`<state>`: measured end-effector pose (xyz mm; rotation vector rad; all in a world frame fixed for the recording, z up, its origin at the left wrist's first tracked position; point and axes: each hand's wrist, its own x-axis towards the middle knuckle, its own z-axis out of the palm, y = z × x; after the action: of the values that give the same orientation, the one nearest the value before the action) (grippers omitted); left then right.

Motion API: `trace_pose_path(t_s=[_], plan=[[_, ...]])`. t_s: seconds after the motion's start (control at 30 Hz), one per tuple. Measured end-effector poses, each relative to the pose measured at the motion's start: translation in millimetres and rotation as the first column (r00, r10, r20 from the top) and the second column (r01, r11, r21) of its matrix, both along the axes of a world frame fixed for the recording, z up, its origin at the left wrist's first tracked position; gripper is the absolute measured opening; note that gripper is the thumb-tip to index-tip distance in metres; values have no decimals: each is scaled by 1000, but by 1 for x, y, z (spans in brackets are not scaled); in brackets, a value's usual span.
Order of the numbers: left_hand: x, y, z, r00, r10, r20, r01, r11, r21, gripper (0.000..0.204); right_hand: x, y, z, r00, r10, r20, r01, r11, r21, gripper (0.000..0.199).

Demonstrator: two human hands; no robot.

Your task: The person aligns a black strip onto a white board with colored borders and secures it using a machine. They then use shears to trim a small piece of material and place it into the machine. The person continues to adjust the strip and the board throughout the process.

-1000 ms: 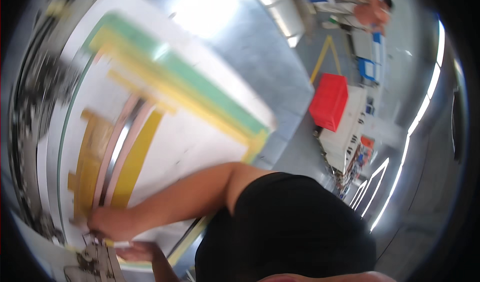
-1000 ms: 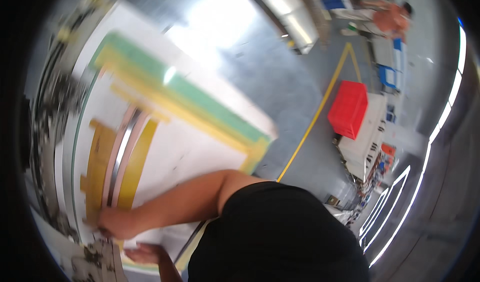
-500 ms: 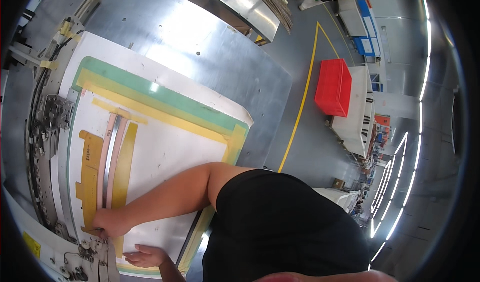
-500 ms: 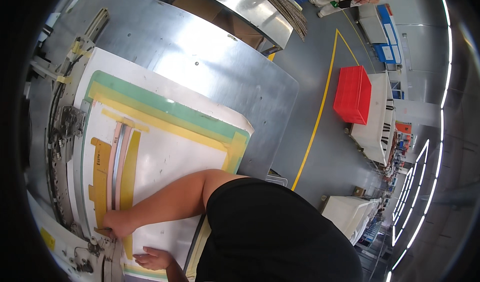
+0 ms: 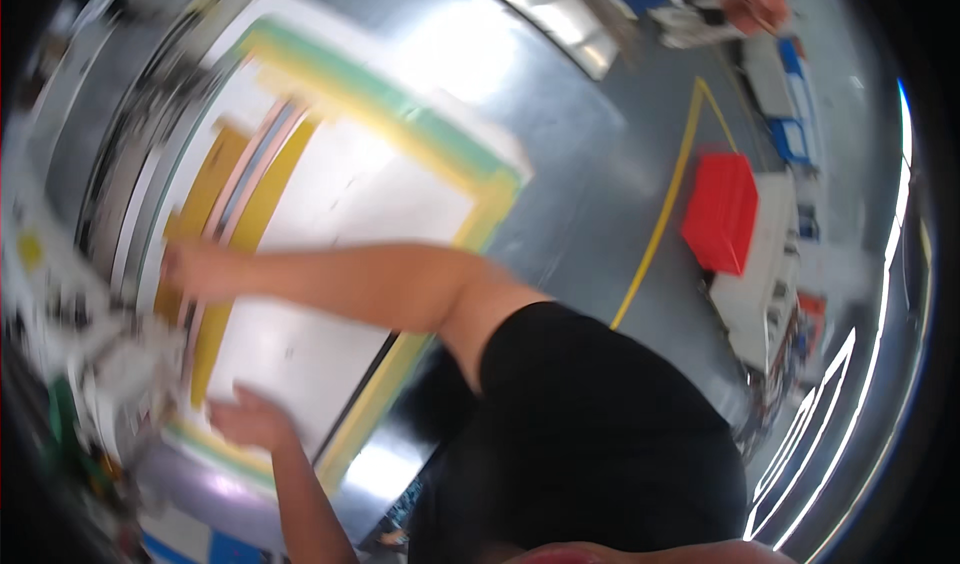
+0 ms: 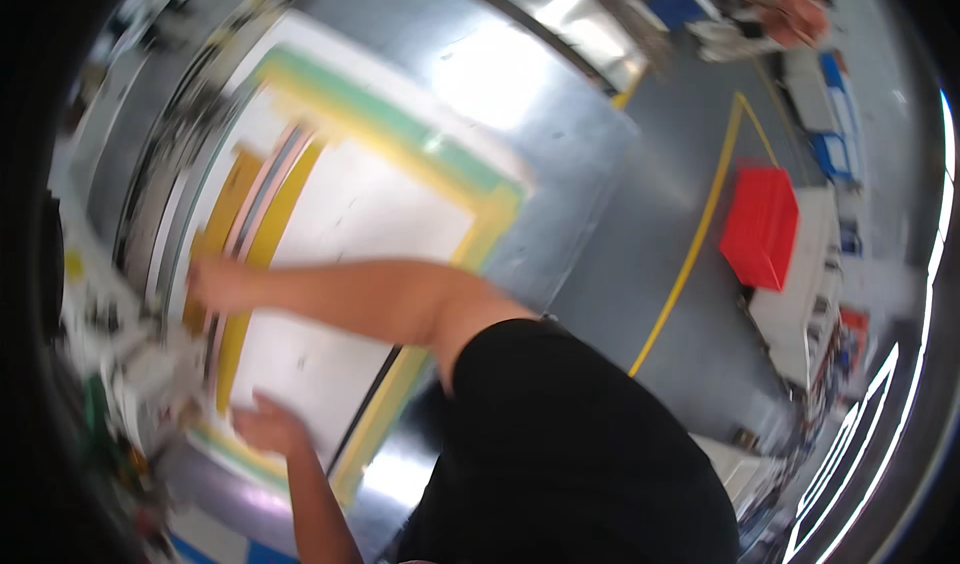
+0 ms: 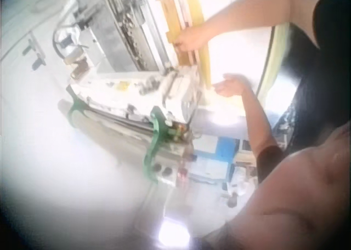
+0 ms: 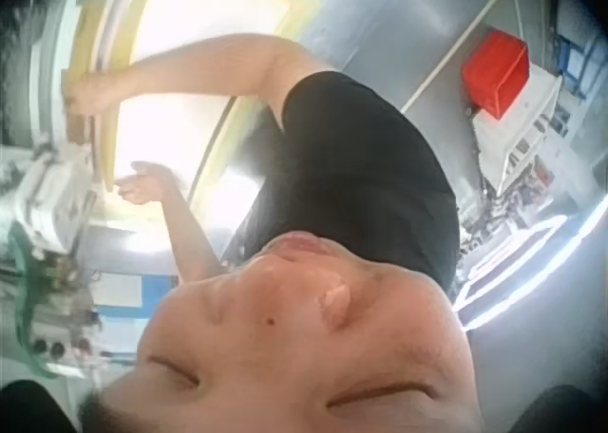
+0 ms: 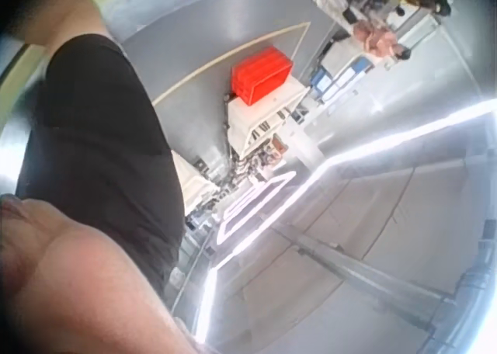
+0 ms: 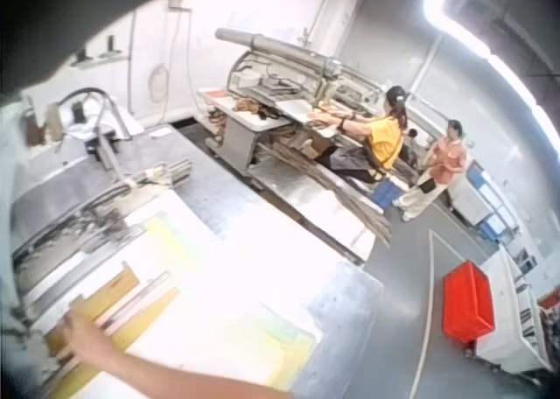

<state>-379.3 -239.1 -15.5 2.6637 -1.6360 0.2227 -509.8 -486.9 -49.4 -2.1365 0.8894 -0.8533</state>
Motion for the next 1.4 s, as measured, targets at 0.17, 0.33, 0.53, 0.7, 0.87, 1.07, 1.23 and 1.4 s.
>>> trace_pose_path(t_s=[0.17,0.33,0.53,0.7,0.87,1.07,1.23,1.4], plan=[[-13,7,2,996,60,-61,-66,992,-110,82,-77,22,72,990,-19,-141,48,977,207,37],[-31,10,14,985,61,-164,-88,983,-159,83,-77,57,95,926,-47,-376,78,995,67,38],[-35,25,13,964,-234,-126,189,936,-296,64,-52,61,104,889,-52,-455,15,996,-84,25],[-32,26,12,965,-227,-135,180,939,-293,65,-50,76,100,912,-35,-408,9,998,-66,34],[-29,19,15,967,-236,-99,200,938,-284,61,-42,55,81,956,-77,-283,24,982,-187,36],[-32,17,20,967,-205,-150,160,950,-268,57,-37,44,72,993,-23,-118,12,996,-93,37],[-33,18,20,975,-183,-127,148,959,-242,57,-38,41,70,996,-28,-87,15,989,-150,35],[-33,19,19,979,-176,-101,148,960,-238,57,-37,43,72,993,-48,-107,30,987,-156,33]])
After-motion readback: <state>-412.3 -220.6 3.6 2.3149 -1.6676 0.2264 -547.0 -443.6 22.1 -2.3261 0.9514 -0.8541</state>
